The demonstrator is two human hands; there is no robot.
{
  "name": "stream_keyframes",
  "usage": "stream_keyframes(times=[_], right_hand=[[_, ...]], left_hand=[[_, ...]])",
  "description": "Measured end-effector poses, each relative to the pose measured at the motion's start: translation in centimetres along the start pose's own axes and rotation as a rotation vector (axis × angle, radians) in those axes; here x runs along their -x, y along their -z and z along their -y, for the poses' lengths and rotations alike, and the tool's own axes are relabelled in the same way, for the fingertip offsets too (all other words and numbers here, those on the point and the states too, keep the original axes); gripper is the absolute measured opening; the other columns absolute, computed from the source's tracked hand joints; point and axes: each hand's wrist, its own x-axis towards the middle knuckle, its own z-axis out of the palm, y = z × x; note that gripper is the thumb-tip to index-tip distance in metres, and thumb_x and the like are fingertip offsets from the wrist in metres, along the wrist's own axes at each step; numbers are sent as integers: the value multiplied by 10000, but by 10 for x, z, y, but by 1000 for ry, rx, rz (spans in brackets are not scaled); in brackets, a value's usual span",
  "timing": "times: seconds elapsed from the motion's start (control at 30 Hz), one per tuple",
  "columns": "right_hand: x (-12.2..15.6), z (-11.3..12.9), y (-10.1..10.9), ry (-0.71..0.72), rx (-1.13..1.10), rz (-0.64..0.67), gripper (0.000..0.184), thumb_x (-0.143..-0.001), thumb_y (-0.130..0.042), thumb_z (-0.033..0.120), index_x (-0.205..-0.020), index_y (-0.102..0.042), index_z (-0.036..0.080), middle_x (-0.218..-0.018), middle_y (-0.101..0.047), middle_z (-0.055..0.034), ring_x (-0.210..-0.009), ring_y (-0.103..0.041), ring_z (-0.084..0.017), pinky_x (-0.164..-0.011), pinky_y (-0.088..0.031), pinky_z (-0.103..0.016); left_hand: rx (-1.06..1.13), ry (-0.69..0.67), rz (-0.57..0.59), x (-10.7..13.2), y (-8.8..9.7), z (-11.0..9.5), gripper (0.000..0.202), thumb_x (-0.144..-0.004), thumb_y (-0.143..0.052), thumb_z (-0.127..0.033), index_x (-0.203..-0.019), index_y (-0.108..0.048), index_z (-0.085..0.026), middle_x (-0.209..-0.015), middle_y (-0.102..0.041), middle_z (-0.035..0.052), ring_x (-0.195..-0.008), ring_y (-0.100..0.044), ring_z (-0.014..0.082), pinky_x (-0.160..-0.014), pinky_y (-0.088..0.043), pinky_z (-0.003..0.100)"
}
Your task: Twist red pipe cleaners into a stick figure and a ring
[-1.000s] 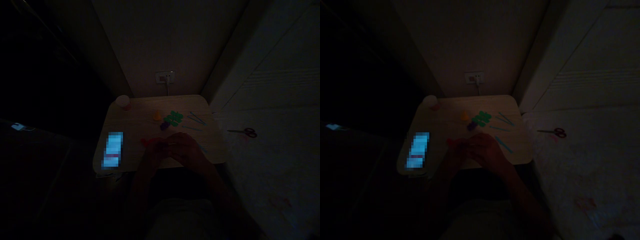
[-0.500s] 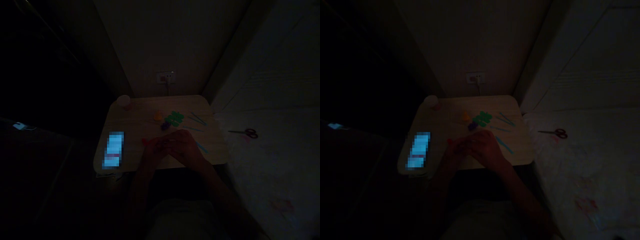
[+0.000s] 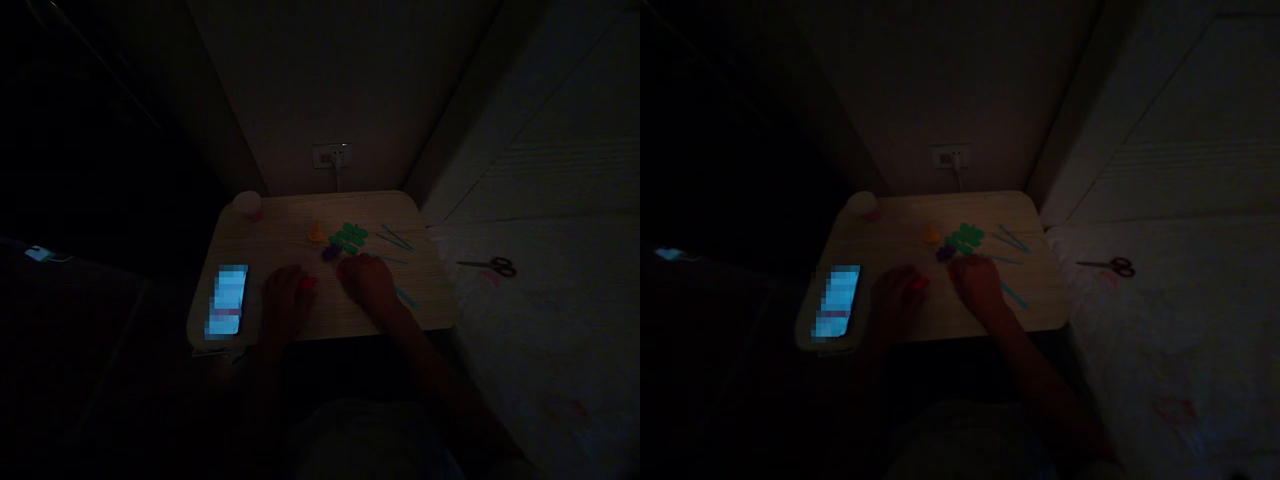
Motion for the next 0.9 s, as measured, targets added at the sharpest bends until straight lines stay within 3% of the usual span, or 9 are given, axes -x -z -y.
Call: stream_keyframes(times=[0.1,0.23,0.33,0.43,0.5,0.57,0.73,0.9], right_hand=[[-2,0,-2,-22,7,-8,180,-995,-622,206,-1007,-801,206,-1056,-804,-119,-1044,-689,-293,-867,-446,-385],[-1,-5,-5,-1,-17,-55,153,-974,-657,217,-1044,-792,218,-1098,-788,-122,-1080,-664,-314,-899,-450,-414],[5,-7,-1,52,-109,-157,159,-990,-657,241,-1083,-778,195,-1131,-782,-138,-1079,-671,-315,-932,-469,-438],[17,-3,6,204,-281,-310,254,-1007,-678,306,-1232,-739,206,-1228,-771,-127,-1143,-673,-311,-1007,-481,-472],[26,3,7,341,-364,-332,369,-1000,-709,352,-1346,-691,225,-1288,-749,-125,-1182,-671,-304,-1021,-505,-467],[35,9,4,435,-418,-326,373,-1002,-712,359,-1350,-693,228,-1254,-750,-124,-1149,-687,-285,-979,-547,-431],[50,16,-14,391,-491,-357,172,-1027,-667,281,-1157,-774,242,-1088,-754,-94,-981,-722,-230,-850,-596,-354],[53,14,-15,387,-457,-300,262,-1034,-653,288,-1269,-743,219,-1130,-751,-119,-1019,-719,-247,-866,-590,-370]], left_hand=[[23,36,-16,-1,-3,1,187,-968,-645,-296,-1075,-760,-194,-1280,-712,132,-1214,-608,332,-1103,-458,532],[244,92,-48,-3,3,-6,159,-937,-625,-246,-988,-762,-184,-1098,-755,104,-1066,-666,272,-998,-528,434],[377,189,-26,-4,8,-17,215,-958,-611,-309,-998,-770,-171,-1044,-779,95,-976,-699,243,-932,-551,376],[524,255,47,-3,12,-30,280,-985,-589,-372,-1013,-777,-167,-1045,-795,83,-967,-712,234,-909,-550,344],[671,275,145,0,14,-38,319,-1005,-570,-410,-994,-772,-163,-998,-796,67,-925,-713,220,-845,-551,313],[789,285,250,4,14,-44,362,-1022,-556,-456,-992,-761,-160,-983,-790,60,-897,-708,209,-802,-545,297],[912,313,372,12,16,-50,378,-1048,-533,-529,-1184,-655,-198,-1105,-761,56,-1007,-699,211,-896,-537,316],[1001,272,495,16,20,-47,459,-1021,-607,-496,-1395,-510,-247,-1358,-678,86,-1236,-646,247,-1067,-498,367]])
